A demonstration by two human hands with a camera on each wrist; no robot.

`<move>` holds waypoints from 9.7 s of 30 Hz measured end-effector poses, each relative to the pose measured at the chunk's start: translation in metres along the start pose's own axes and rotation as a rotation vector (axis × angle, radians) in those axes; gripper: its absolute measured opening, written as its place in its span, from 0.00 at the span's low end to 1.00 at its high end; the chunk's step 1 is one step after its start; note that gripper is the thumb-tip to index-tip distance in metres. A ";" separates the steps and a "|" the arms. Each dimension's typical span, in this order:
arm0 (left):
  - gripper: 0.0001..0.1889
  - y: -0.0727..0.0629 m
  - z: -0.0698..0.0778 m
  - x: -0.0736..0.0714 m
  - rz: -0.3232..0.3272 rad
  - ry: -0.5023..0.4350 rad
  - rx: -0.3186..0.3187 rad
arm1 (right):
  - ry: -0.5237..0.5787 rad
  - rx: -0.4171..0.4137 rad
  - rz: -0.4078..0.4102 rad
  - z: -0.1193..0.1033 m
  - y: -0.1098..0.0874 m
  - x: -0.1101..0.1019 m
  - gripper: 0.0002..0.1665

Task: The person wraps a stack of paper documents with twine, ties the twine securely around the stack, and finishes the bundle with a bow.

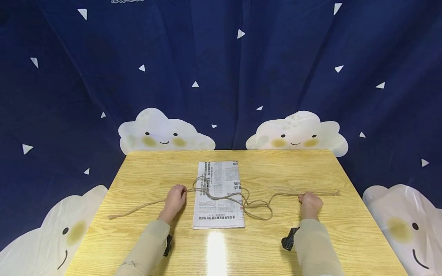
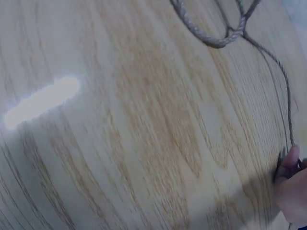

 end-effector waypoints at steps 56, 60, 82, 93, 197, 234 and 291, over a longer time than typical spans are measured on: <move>0.10 -0.002 -0.008 -0.003 0.240 -0.475 -0.394 | -0.907 -0.539 -0.318 0.007 -0.020 0.053 0.21; 0.20 0.007 0.004 0.001 0.149 -0.353 -0.278 | -1.006 -0.667 -0.325 0.009 -0.023 0.061 0.19; 0.01 0.016 0.035 0.019 0.032 -0.313 -0.275 | -1.372 -1.048 -0.381 0.039 -0.045 0.126 0.05; 0.01 0.014 0.025 0.016 -0.024 -0.347 -0.254 | -1.470 -1.055 -0.399 0.033 -0.041 0.119 0.03; 0.10 0.015 0.027 0.006 -0.030 -0.041 0.011 | -1.289 -1.033 -0.547 0.042 -0.048 0.132 0.03; 0.07 -0.003 0.046 0.004 -0.298 -0.177 0.032 | -1.155 -0.905 -0.594 0.023 -0.036 0.149 0.11; 0.08 0.012 0.043 0.012 -0.204 0.078 0.000 | -1.776 -1.030 -0.604 0.074 -0.160 0.151 0.06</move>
Point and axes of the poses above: each hand's wrist, its own y-axis towards the middle knuckle, its own x-axis out of the palm, z = x × y, the point moved 3 cm from there along y, towards the middle knuckle, and after that the axes turned 9 degrees about -z, right-handed, at the moved point
